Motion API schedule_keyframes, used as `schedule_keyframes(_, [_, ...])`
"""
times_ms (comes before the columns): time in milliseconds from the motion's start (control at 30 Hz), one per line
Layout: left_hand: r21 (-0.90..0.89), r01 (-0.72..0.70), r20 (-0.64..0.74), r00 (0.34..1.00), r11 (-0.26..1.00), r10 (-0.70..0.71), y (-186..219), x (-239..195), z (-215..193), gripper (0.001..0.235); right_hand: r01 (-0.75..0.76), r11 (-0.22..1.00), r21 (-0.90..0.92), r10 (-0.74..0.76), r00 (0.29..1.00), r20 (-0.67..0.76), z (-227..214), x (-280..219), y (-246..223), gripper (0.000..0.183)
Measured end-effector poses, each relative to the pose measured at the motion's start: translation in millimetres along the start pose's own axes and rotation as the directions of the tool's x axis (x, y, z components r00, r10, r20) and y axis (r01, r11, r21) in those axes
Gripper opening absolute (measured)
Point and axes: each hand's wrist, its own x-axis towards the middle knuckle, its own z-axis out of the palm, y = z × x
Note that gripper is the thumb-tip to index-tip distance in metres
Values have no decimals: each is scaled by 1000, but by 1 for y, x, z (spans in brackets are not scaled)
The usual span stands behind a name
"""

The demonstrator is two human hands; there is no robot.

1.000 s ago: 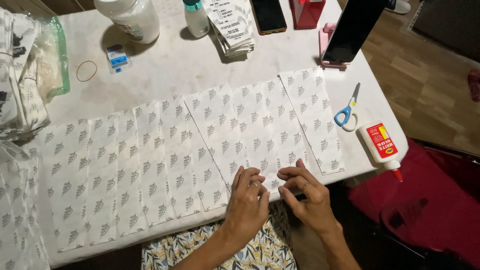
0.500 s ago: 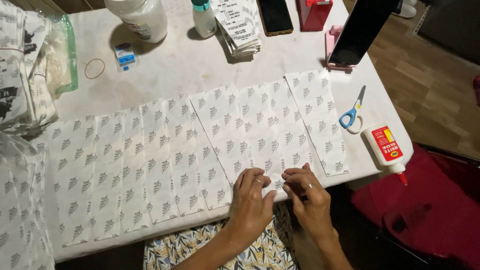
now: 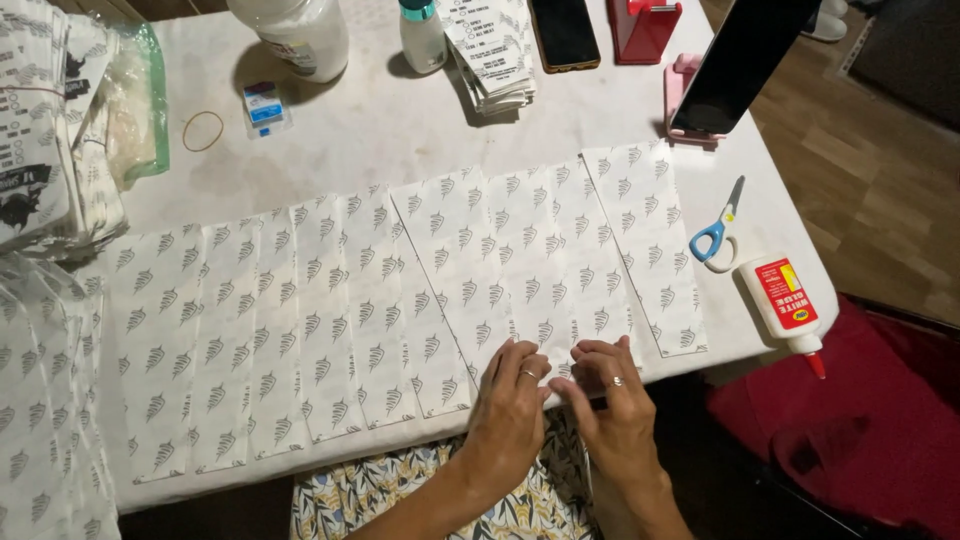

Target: Applying glue to paper packaging components and stacking them for assembly.

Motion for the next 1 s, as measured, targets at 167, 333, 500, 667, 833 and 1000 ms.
schedule_keyframes(167, [0, -134, -27, 991, 991, 134, -1, -5, -9, 35, 53, 998, 44, -53, 999, -5, -7, 0, 3, 34])
schedule_keyframes(333, [14, -255, -99, 962, 967, 255, -25, -27, -31, 38, 99, 993, 65, -97, 994, -42, -5, -1, -1, 35])
schedule_keyframes(500, [62, -153, -31, 987, 986, 155, -44, -41, -55, 45, 186, 944, 272, -257, 934, 250, 6, 0, 0, 39])
schedule_keyframes(667, [130, -220, -12, 975, 967, 224, -51, -43, -46, 44, 299, 924, 239, -367, 869, 332, 9, 13, -7, 36])
schedule_keyframes(833, [108, -247, -50, 966, 963, 253, -54, -48, -41, 38, 327, 918, 223, -388, 858, 337, 7, 8, -5, 27])
schedule_keyframes(1000, [58, -317, -48, 946, 947, 319, -57, -51, -41, 26, 319, 909, 269, -389, 879, 275, 9, 1, 1, 19])
